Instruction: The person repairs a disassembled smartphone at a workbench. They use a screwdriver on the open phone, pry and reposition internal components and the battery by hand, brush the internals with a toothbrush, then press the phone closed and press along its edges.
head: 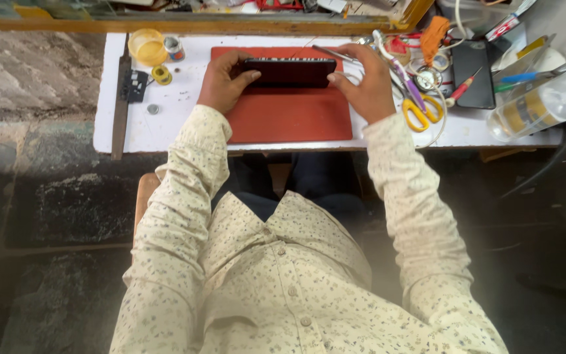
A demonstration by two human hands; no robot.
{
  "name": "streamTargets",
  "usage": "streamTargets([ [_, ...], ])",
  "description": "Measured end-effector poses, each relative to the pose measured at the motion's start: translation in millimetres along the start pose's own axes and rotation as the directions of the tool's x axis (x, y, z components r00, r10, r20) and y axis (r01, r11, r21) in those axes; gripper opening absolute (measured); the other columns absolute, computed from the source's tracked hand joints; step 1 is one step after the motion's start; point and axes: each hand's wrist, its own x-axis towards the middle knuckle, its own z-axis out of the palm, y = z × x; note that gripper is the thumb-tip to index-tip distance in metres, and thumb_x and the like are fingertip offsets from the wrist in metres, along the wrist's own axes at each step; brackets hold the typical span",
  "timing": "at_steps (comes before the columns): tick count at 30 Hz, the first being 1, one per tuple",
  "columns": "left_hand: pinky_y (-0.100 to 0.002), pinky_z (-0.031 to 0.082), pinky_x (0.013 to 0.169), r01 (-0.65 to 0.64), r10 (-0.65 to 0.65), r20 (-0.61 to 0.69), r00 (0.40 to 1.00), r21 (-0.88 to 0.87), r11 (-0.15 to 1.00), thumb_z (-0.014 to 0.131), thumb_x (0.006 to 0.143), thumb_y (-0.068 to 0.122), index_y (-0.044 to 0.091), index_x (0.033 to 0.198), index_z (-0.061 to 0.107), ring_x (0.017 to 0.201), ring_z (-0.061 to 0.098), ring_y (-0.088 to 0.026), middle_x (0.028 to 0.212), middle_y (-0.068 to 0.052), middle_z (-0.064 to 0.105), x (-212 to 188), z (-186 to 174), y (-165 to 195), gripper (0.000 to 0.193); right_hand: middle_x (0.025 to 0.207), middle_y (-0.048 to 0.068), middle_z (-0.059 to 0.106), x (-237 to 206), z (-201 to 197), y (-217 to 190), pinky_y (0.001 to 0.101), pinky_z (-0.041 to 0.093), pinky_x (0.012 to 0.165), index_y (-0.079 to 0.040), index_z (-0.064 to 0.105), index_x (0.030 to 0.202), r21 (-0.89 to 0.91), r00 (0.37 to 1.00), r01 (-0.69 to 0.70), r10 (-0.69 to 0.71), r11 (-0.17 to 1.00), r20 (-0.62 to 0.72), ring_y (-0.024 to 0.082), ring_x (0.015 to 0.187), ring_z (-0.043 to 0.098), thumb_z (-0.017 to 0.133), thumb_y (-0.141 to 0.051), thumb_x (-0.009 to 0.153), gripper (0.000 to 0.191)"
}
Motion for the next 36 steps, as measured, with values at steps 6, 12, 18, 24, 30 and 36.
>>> streamTargets([
  [6,-0.026,0.057,0.084,0.028,-0.028,-0.017,0.999,0.005,1.000,0.075,0.094,-0.002,0.000,0.110,0.068,0.092,0.067,-0.010,0.098,-0.003,0.072,-2,0,10,0.018,0.113,0.012,0.072,-67,-4,-63,0.0373,0.056,0.096,-0.002,0.069,0.115,0.020,0.993,-0.012,0.015,1.000,-0.120,0.029,0.108,0.072,0.075,-0.002,0.094,0.021],
  [12,-0.026,0.058,0.085,0.052,-0.051,-0.021,0.998,0.041,0.998,0.076,0.094,-0.001,-0.001,0.110,0.069,0.091,0.068,-0.010,0.098,-0.003,0.073,-3,-1,13,0.017,0.109,0.010,0.073,-101,2,-67,0.0345,0.057,0.089,-0.003,0.073,0.103,-0.024,0.988,0.157,-0.157,0.987,-0.002,0.027,0.104,0.070,0.078,0.004,0.086,0.019],
  [18,-0.026,0.059,0.086,0.017,-0.016,-0.025,1.000,0.067,0.998,0.076,0.094,0.000,-0.001,0.111,0.069,0.092,0.069,-0.010,0.099,-0.004,0.074,-6,-3,9,0.018,0.108,0.013,0.072,-98,-1,-48,0.0332,0.058,0.088,0.000,0.071,0.106,0.055,0.998,0.046,-0.043,0.997,-0.051,0.026,0.101,0.073,0.075,0.007,0.088,0.020],
  [24,-0.026,0.057,0.083,-0.007,0.007,-0.019,1.000,0.015,1.000,0.076,0.096,-0.001,-0.001,0.111,0.068,0.091,0.068,-0.010,0.097,-0.003,0.073,-5,-6,-4,0.017,0.108,0.014,0.072,-102,3,-44,0.0306,0.058,0.083,0.001,0.072,0.107,0.070,1.000,0.015,-0.013,0.997,-0.028,0.024,0.095,0.072,0.076,0.007,0.088,0.020],
  [30,-0.025,0.057,0.084,-0.011,0.011,-0.009,1.000,-0.024,1.000,0.075,0.098,-0.002,0.000,0.111,0.068,0.091,0.067,-0.009,0.098,-0.003,0.073,-6,-6,-5,0.015,0.108,0.013,0.071,-102,6,-44,0.0303,0.060,0.083,0.001,0.072,0.107,0.044,0.999,0.048,-0.046,0.998,-0.029,0.023,0.093,0.072,0.076,0.008,0.089,0.019],
  [36,-0.025,0.058,0.085,0.006,-0.006,-0.003,1.000,-0.032,0.999,0.074,0.098,-0.002,0.001,0.111,0.068,0.092,0.068,-0.009,0.098,-0.003,0.074,-5,-5,-4,0.014,0.107,0.013,0.072,-104,7,-42,0.0298,0.060,0.083,0.001,0.072,0.106,0.031,0.999,0.041,-0.040,0.999,-0.027,0.022,0.092,0.073,0.076,0.008,0.089,0.018],
])
